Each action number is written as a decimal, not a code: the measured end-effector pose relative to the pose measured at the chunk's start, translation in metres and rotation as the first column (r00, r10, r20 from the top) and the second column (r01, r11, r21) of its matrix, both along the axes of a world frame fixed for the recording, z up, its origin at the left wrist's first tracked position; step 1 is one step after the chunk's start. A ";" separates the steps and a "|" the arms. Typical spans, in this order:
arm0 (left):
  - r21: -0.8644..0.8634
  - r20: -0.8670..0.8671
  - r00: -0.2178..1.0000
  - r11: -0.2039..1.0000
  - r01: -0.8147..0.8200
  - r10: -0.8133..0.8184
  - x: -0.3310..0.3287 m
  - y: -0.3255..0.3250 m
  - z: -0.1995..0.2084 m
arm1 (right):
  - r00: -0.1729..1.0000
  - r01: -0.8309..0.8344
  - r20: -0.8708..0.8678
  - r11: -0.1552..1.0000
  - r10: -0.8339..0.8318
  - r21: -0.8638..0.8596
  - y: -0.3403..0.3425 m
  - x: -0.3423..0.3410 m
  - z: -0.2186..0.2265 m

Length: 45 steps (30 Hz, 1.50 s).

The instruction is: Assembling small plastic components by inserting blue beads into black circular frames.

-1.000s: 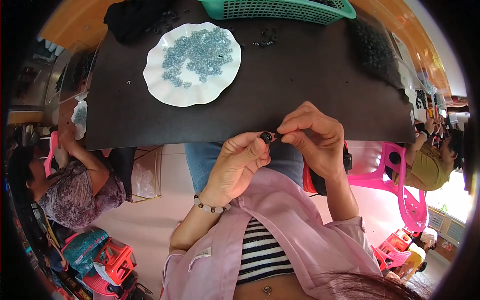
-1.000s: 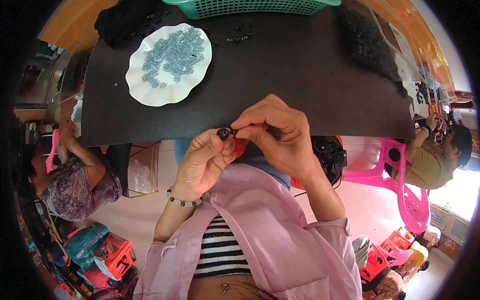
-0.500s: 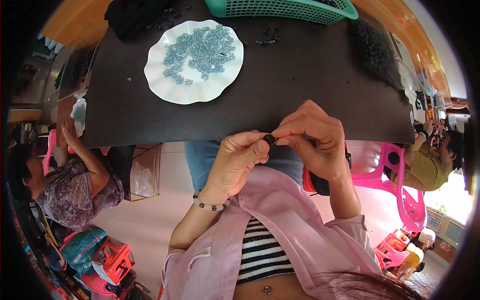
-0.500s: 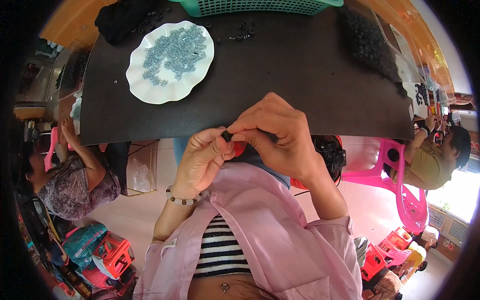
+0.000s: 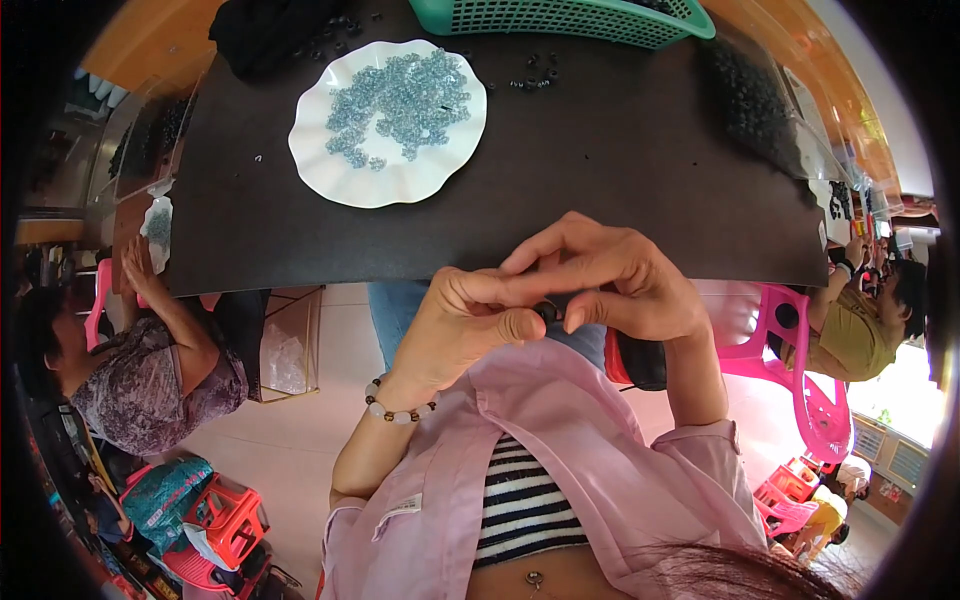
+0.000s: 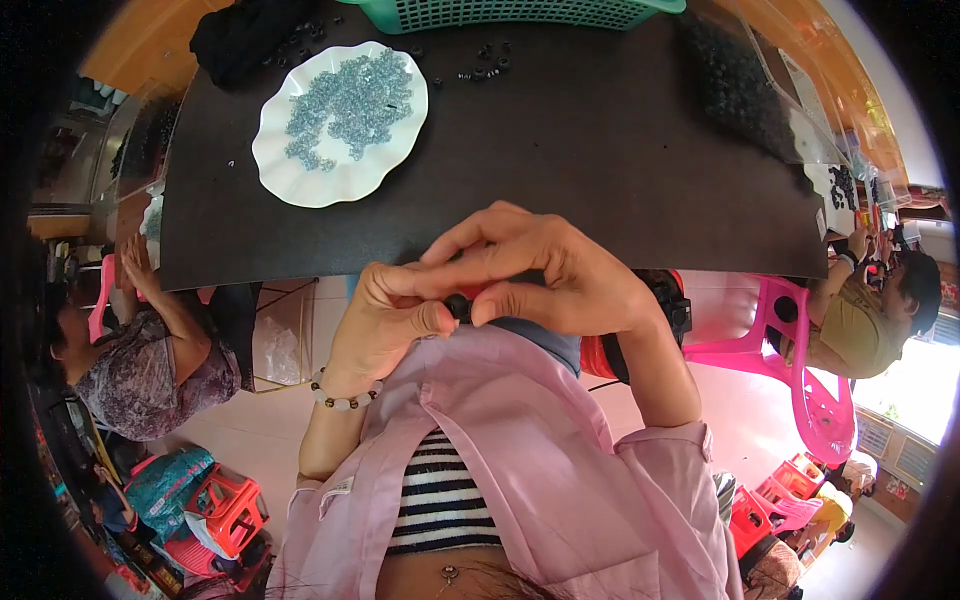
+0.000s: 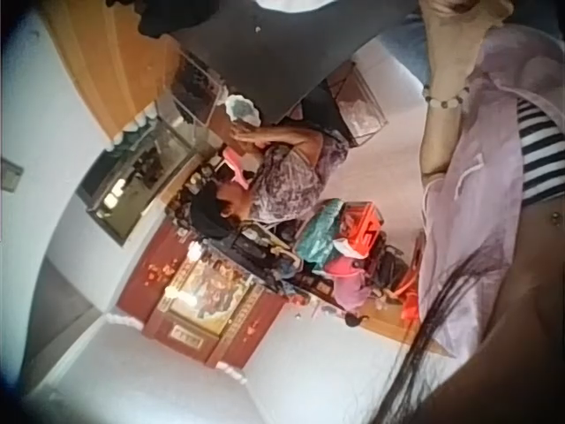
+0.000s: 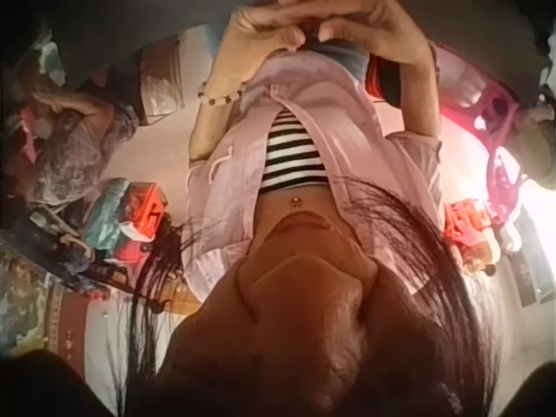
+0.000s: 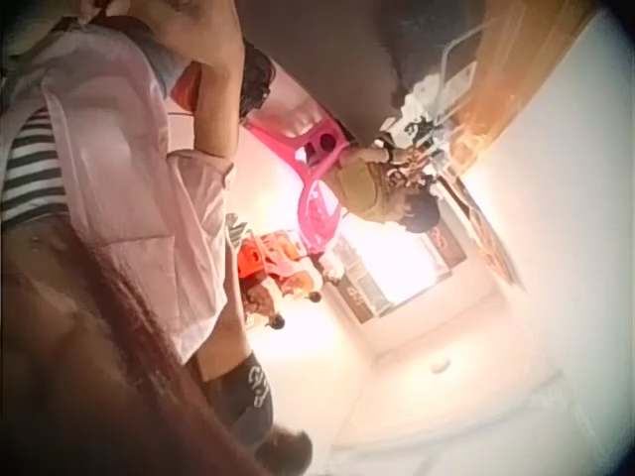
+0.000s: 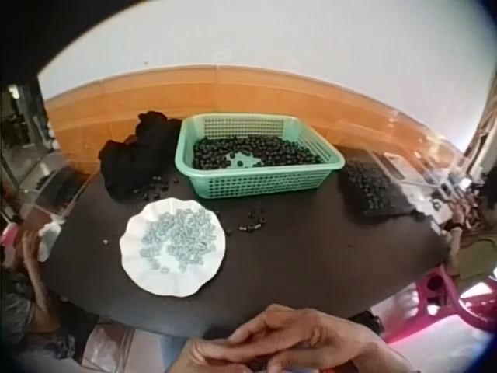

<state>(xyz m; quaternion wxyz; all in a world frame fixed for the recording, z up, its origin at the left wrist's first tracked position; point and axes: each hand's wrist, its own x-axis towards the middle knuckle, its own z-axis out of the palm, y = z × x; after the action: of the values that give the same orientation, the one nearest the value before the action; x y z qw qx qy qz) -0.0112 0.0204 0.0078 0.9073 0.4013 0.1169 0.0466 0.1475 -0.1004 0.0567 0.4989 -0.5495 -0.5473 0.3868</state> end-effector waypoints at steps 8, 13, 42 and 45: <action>0.016 -0.010 0.997 0.997 0.073 -0.073 -0.007 0.001 0.005 | 0.984 0.000 -0.180 1.000 -0.002 -0.009 -0.006 -0.007 -0.005; 0.084 -0.065 0.993 0.991 0.100 -0.095 -0.014 0.000 0.032 | 0.985 0.034 -0.169 0.998 -0.041 -0.043 -0.015 -0.015 0.014; -0.065 -0.072 0.980 0.980 -0.189 0.185 0.031 0.003 -0.013 | -0.070 0.787 0.786 0.451 -0.614 0.422 -0.107 0.328 0.093; -0.084 -0.065 0.977 0.975 -0.207 0.202 0.031 0.004 -0.019 | 0.047 0.950 0.930 0.305 -0.364 0.071 -0.121 0.398 0.078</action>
<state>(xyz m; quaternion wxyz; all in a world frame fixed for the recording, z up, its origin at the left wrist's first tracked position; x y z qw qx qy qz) 0.0196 0.0246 -0.0108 0.9111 0.3471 0.1849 0.1235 0.5456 -0.2219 0.1344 0.0915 -0.9717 -0.1991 -0.0884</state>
